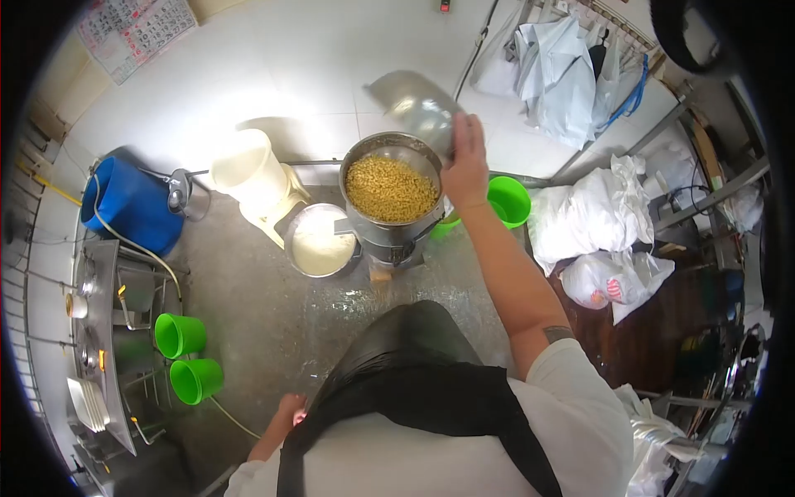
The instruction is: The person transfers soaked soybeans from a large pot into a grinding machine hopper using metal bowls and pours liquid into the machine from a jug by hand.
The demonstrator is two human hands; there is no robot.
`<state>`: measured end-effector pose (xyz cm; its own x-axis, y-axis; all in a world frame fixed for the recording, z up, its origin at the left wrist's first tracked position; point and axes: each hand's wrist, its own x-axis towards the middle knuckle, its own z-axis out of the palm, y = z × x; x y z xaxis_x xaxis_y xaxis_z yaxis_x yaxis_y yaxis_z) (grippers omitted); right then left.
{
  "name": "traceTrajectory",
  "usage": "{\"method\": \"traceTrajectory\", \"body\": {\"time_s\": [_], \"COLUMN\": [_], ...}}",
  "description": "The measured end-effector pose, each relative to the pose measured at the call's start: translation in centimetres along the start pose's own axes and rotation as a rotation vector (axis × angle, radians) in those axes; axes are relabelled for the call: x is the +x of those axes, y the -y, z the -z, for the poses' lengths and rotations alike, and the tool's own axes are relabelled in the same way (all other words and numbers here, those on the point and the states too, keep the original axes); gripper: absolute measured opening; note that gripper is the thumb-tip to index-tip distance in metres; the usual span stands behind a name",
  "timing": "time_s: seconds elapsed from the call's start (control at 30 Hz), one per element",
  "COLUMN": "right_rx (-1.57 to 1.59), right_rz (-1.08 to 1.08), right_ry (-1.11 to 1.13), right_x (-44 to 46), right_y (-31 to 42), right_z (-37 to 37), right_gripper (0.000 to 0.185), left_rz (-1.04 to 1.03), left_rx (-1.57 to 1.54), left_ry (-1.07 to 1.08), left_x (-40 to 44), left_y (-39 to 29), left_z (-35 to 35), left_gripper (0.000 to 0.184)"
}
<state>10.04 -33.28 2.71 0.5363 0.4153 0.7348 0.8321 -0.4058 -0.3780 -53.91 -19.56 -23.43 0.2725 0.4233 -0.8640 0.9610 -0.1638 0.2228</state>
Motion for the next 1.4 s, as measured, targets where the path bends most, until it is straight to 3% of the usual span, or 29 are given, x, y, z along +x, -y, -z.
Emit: {"method": "traceTrajectory", "body": {"time_s": [0.07,0.1,0.13,0.17,0.23,0.27,0.3,0.33,0.37,0.4,0.47,0.53,0.67,0.87,0.93,0.97,1.03,1.1,1.17,1.2,1.27,1.4], "right_rx": [0.138,0.300,0.476,0.653,1.249,1.142,1.236,1.204,1.143,1.208,1.103,1.004,1.010,0.866,0.852,0.824,0.826,0.796,0.756,0.741,0.709,0.655], "right_rz": [-0.155,-0.333,-0.624,-0.915,-1.115,-1.392,-1.551,-1.649,-1.585,-1.750,-1.977,-2.014,-2.040,-1.895,-1.899,-1.903,-1.897,-1.951,-1.937,-1.939,-1.956,-1.867], "right_ry": [-0.254,-0.307,-0.282,-0.259,-0.350,-0.291,-0.309,-0.365,-0.276,-0.477,-0.646,-0.708,-1.034,-1.494,-1.520,-1.504,-1.567,-1.570,-1.667,-1.679,-1.789,-1.979], "right_x": [-0.1,-1.4,-3.0,-5.1,-11.9,-17.6,-22.5,-25.8,-32.1,-35.0,-42.0,-47.8,-58.0,-69.9,-73.5,-74.7,-78.9,-81.8,-82.7,-82.8,-83.6,-86.1], "right_y": [-1.1,-2.4,-3.0,-3.4,-3.9,-7.1,-7.1,-4.2,-4.0,-1.1,3.6,7.9,13.3,19.0,20.1,21.2,22.1,23.2,24.1,24.6,25.6,27.2], "right_z": [-0.1,-0.5,0.2,1.3,3.8,4.7,6.3,9.1,11.2,13.7,18.0,21.6,26.6,31.2,32.7,33.5,34.4,36.2,38.8,39.9,41.5,42.8], "right_gripper": [0.077,0.076,0.076,0.076,0.066,0.052,0.045,0.042,0.042,0.044,0.046,0.047,0.050,0.054,0.051,0.048,0.048,0.050,0.051,0.052,0.052,0.052], "left_rz": [-0.099,-0.016,0.070,0.046,-0.023,-0.070,-0.097,-0.124,-0.122,-0.120,-0.146,-0.001,-0.104,-0.357,-0.810,-0.842,-1.028,-0.779,-0.594,-0.610,-0.911,-1.015], "left_rx": [-0.003,-0.237,-0.469,-0.473,-0.434,-0.390,-0.343,-0.296,-0.271,-0.188,-0.056,-0.005,0.221,0.893,1.013,1.070,0.787,0.672,0.621,0.661,0.905,1.147], "left_ry": [0.026,-0.043,-0.112,-0.109,-0.087,-0.066,-0.059,-0.052,-0.046,-0.037,-0.013,0.046,0.035,0.157,-0.114,-0.093,-0.322,-0.010,0.163,0.183,0.218,0.397], "left_x": [7.3,7.9,8.9,10.0,11.3,11.5,12.5,13.6,14.6,15.2,15.4,14.7,14.6,20.2,17.3,16.2,15.0,3.6,-6.1,-4.7,0.2,-9.9], "left_y": [2.2,1.0,-1.0,-2.5,-5.9,-7.9,-8.6,-9.1,-10.0,-10.8,-12.9,-15.4,-21.1,-30.6,-34.3,-35.5,-37.0,-39.3,-40.7,-40.9,-41.2,-42.8], "left_z": [1.3,2.1,3.4,5.0,7.7,8.7,9.3,9.6,10.2,10.6,10.9,10.7,7.7,0.3,-4.2,-7.2,-13.6,-21.4,-28.9,-32.2,-38.7,-51.3], "left_gripper": [0.030,0.028,0.027,0.027,0.027,0.028,0.027,0.027,0.027,0.028,0.030,0.042,0.045,0.047,0.055,0.055,0.063,0.069,0.074,0.074,0.075,0.076]}}
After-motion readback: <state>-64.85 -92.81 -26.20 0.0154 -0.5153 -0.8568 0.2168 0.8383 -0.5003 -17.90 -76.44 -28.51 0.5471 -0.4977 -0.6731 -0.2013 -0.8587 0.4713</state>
